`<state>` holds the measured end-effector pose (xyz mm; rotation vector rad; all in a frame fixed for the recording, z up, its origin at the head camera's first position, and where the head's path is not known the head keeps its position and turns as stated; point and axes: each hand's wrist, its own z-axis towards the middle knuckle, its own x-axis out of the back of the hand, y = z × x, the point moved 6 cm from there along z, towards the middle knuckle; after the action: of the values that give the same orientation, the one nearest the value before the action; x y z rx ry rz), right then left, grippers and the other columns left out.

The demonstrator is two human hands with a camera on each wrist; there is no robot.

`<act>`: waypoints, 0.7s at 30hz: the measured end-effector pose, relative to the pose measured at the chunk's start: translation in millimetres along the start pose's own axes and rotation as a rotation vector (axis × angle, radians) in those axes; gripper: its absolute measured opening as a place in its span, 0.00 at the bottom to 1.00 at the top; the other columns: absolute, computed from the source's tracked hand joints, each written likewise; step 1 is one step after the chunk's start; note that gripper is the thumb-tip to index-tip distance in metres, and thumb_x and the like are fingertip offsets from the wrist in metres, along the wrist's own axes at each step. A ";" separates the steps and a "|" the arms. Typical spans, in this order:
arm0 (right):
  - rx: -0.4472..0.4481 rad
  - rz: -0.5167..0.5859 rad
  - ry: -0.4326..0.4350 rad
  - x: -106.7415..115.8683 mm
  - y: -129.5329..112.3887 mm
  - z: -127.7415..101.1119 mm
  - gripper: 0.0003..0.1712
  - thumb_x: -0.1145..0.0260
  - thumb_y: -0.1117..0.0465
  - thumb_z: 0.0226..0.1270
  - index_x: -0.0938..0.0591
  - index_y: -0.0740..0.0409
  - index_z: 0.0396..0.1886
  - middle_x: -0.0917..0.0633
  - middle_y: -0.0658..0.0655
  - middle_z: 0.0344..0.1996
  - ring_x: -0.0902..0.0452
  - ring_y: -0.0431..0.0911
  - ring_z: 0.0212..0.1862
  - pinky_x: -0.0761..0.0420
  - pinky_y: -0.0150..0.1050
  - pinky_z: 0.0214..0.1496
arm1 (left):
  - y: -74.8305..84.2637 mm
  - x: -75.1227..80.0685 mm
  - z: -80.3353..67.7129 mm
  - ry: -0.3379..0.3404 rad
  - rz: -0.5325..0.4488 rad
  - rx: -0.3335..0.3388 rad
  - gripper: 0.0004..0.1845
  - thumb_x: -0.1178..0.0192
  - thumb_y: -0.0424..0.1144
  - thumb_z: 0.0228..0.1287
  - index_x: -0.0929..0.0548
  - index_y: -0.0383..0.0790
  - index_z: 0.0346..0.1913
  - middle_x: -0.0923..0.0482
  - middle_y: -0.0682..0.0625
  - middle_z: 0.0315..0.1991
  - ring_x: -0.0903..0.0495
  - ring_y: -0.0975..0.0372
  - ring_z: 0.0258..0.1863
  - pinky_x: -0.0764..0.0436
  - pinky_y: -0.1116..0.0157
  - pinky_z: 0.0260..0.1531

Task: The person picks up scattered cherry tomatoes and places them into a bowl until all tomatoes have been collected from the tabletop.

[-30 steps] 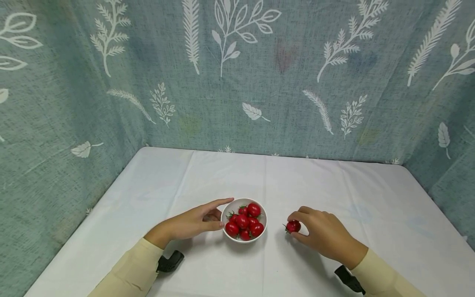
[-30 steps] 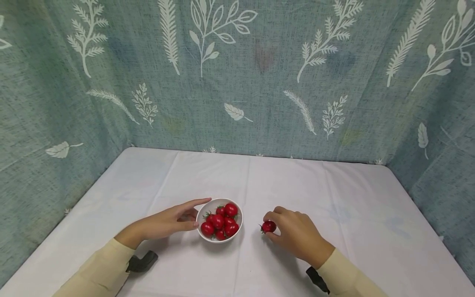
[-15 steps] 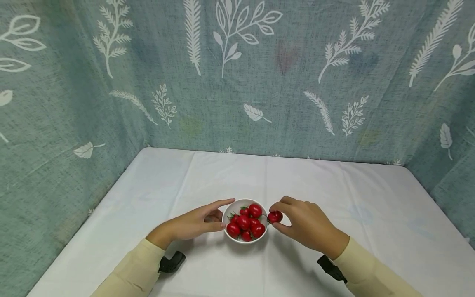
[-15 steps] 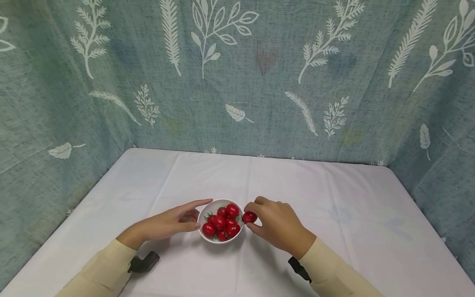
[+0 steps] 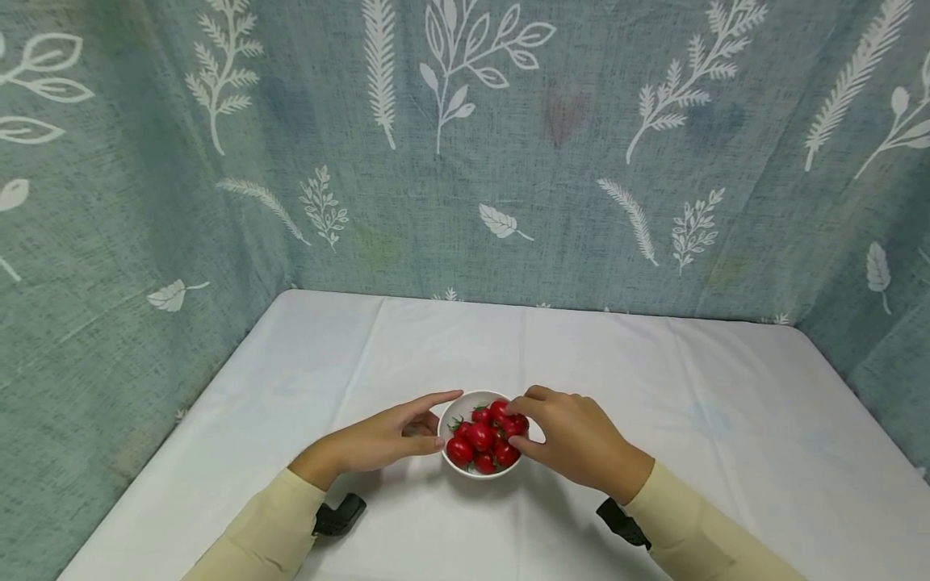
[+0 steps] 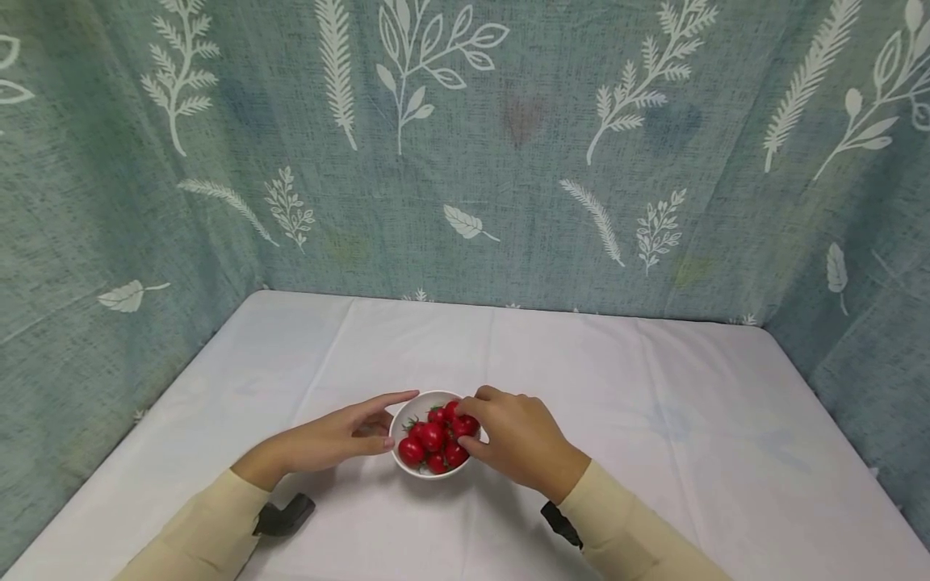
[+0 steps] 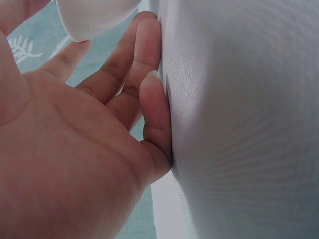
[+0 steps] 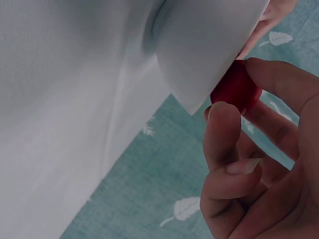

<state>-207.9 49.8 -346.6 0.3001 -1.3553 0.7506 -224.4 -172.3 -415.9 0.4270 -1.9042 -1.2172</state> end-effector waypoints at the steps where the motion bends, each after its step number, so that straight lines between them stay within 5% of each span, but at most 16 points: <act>1: 0.001 0.000 0.002 -1.1 -0.5 0.4 0.17 0.24 0.50 0.59 0.13 0.46 0.48 0.15 0.46 0.42 0.17 0.40 0.33 0.23 0.33 0.31 | 0.1 -0.2 -0.1 -0.002 -0.001 -0.001 0.36 0.40 0.49 0.72 0.43 0.63 0.78 0.20 0.49 0.54 0.21 0.57 0.55 0.26 0.54 0.54; 21: 0.004 -0.013 0.005 -8.6 -0.3 1.7 0.20 0.26 0.50 0.62 0.14 0.45 0.54 0.14 0.47 0.44 0.20 0.35 0.30 0.23 0.34 0.31 | -0.2 2.7 -0.6 0.003 0.019 0.004 0.36 0.40 0.50 0.72 0.43 0.65 0.78 0.20 0.49 0.55 0.21 0.58 0.56 0.25 0.53 0.54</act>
<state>-209.3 45.9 -354.3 0.3096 -1.3461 0.7424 -225.6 -174.6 -414.7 0.4116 -1.9042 -1.1994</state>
